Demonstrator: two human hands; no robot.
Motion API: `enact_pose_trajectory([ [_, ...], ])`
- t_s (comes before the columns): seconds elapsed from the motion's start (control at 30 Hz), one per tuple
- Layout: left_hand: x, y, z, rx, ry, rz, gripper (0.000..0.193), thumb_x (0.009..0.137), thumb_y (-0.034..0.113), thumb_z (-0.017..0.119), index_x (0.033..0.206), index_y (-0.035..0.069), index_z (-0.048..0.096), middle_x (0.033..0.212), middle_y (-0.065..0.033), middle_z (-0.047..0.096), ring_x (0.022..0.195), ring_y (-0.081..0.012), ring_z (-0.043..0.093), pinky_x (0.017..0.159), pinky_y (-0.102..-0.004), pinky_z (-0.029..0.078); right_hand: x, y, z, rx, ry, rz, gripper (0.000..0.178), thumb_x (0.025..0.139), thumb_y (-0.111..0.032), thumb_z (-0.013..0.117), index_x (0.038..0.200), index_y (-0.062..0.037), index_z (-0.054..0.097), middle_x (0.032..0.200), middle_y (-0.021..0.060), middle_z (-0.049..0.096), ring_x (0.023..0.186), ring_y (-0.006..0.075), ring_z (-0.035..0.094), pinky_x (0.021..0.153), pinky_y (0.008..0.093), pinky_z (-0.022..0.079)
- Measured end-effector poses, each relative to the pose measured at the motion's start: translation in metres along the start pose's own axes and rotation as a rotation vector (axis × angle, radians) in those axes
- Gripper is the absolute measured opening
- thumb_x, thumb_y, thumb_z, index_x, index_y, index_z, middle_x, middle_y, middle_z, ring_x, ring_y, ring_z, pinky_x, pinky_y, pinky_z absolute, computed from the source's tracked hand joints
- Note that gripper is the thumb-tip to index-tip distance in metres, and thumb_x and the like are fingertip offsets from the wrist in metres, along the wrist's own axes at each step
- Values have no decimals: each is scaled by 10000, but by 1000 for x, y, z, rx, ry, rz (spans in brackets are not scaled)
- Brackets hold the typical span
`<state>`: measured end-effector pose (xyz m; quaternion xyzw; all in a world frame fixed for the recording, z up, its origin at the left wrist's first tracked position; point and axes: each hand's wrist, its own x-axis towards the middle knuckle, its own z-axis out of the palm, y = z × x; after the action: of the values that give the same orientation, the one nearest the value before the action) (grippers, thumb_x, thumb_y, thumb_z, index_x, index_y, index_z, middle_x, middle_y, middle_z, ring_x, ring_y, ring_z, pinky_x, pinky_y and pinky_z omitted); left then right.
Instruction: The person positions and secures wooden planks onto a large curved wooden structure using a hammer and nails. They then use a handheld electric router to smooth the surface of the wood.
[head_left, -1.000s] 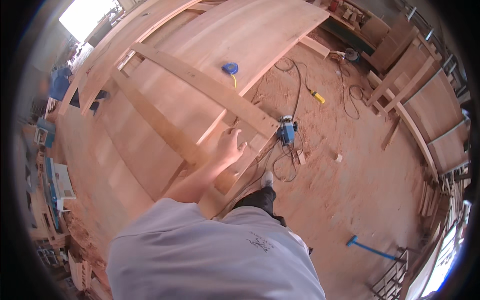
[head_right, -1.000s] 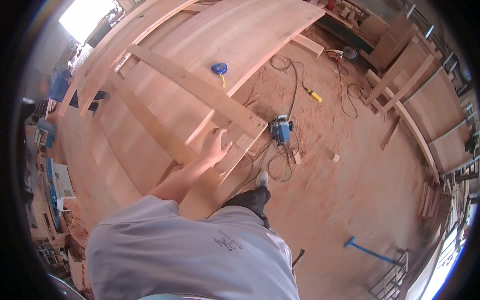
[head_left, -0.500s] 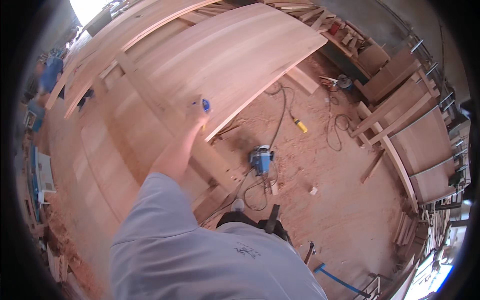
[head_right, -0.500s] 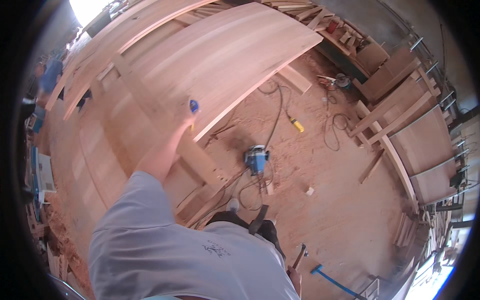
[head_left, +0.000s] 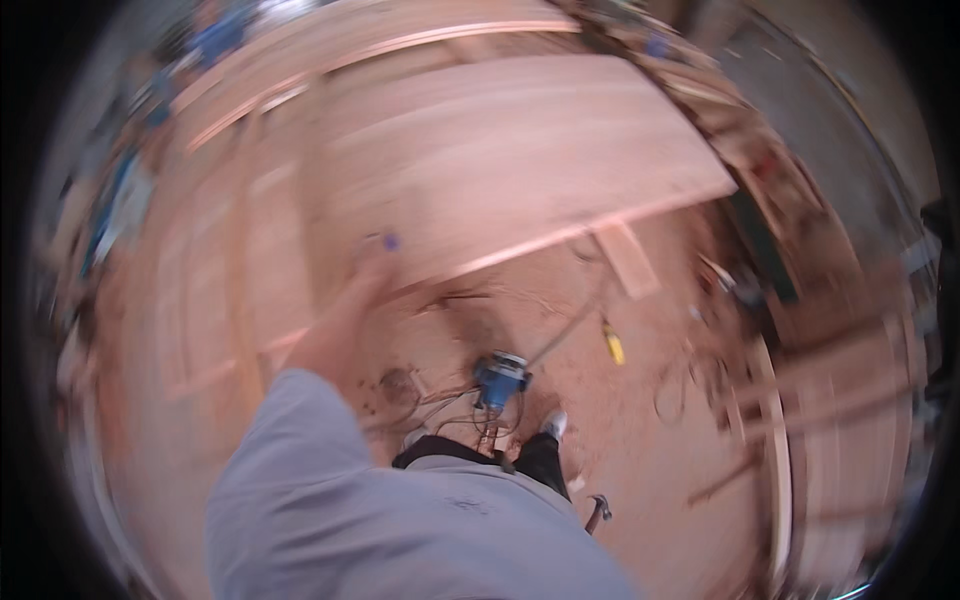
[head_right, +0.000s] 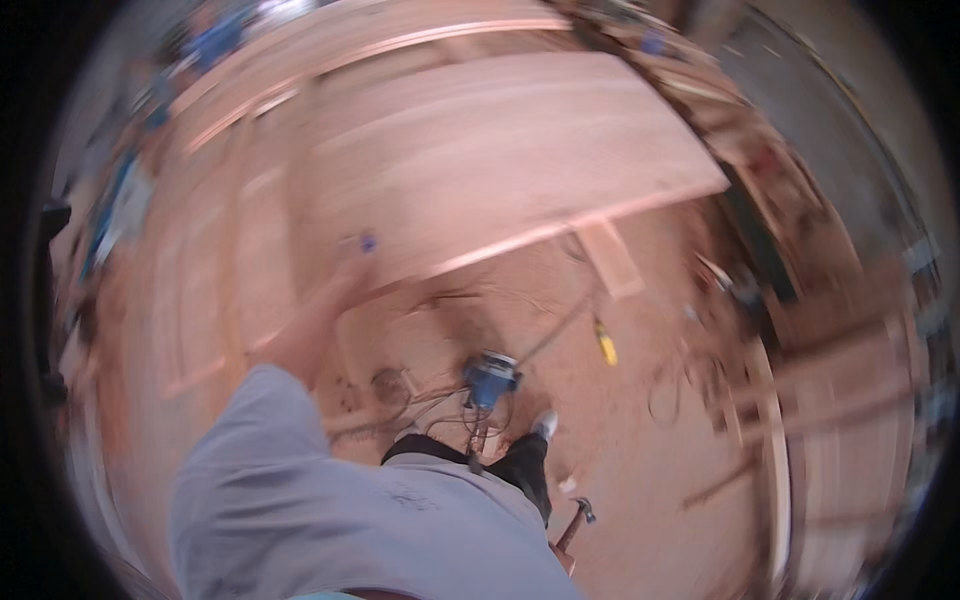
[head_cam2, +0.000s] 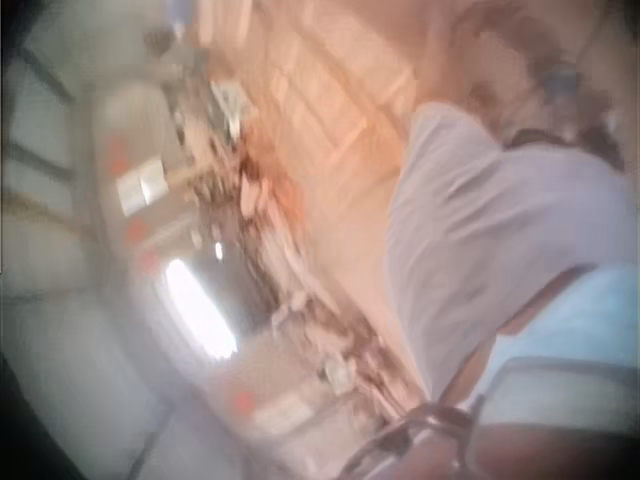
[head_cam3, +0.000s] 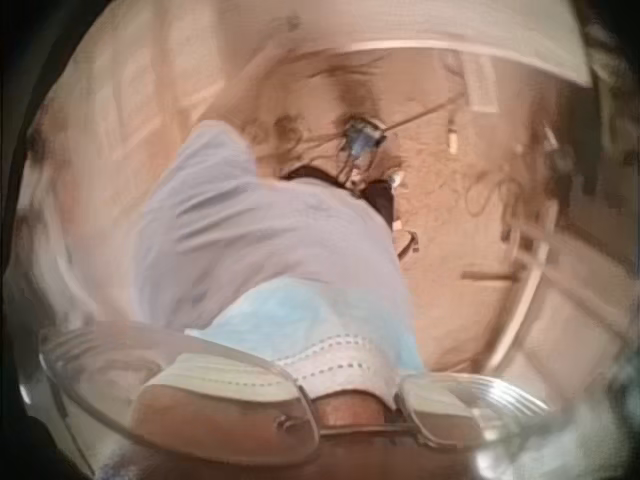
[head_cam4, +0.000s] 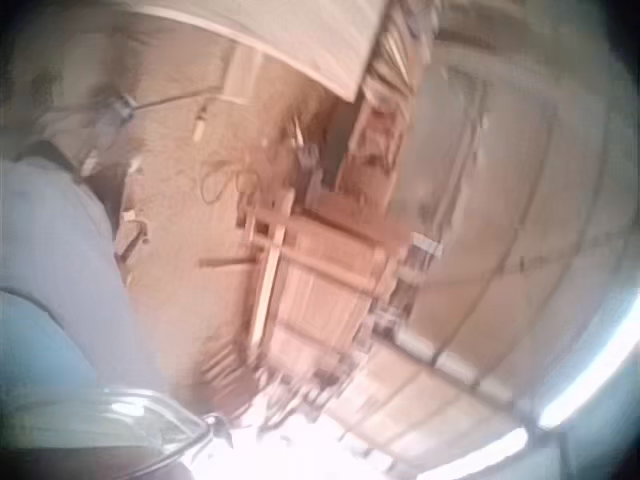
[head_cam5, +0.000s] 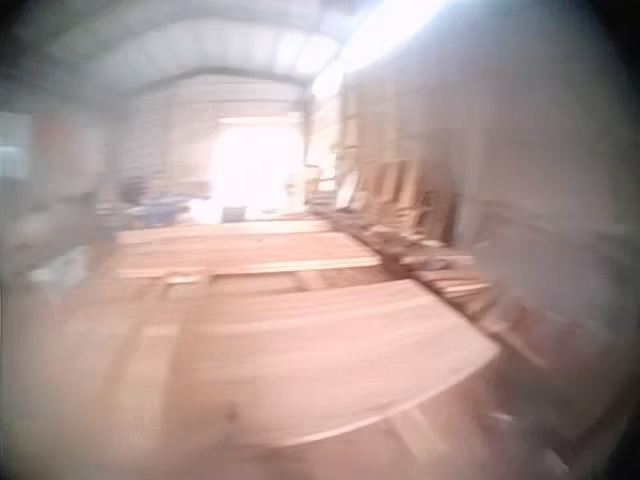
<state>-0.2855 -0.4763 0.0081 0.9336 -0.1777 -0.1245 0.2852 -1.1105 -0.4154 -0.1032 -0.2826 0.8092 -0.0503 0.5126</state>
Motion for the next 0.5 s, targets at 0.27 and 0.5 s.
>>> enact_pose_trajectory([
  [0.27, -274, 112, 117, -1029, -405, -12, 333, 937, 198, 694, 1238, 64, 640, 1034, -44, 652, 973, -156, 617, 900, -325, 511, 83, -438, -44, -312, -187, -702, 248, 933, -232, 733, 771, -82, 622, 626, 5, 539, 514, 129, 540, 459, 310, 432],
  [0.5, -403, 102, 90, -1405, -296, -606, 369, 931, 263, 640, 1228, 45, 668, 1027, -60, 658, 923, -141, 612, 764, -308, 511, -3, -640, -44, -295, -317, -1087, 252, 980, -271, 685, 802, -112, 604, 608, -34, 488, 496, 96, 503, 444, 292, 412],
])
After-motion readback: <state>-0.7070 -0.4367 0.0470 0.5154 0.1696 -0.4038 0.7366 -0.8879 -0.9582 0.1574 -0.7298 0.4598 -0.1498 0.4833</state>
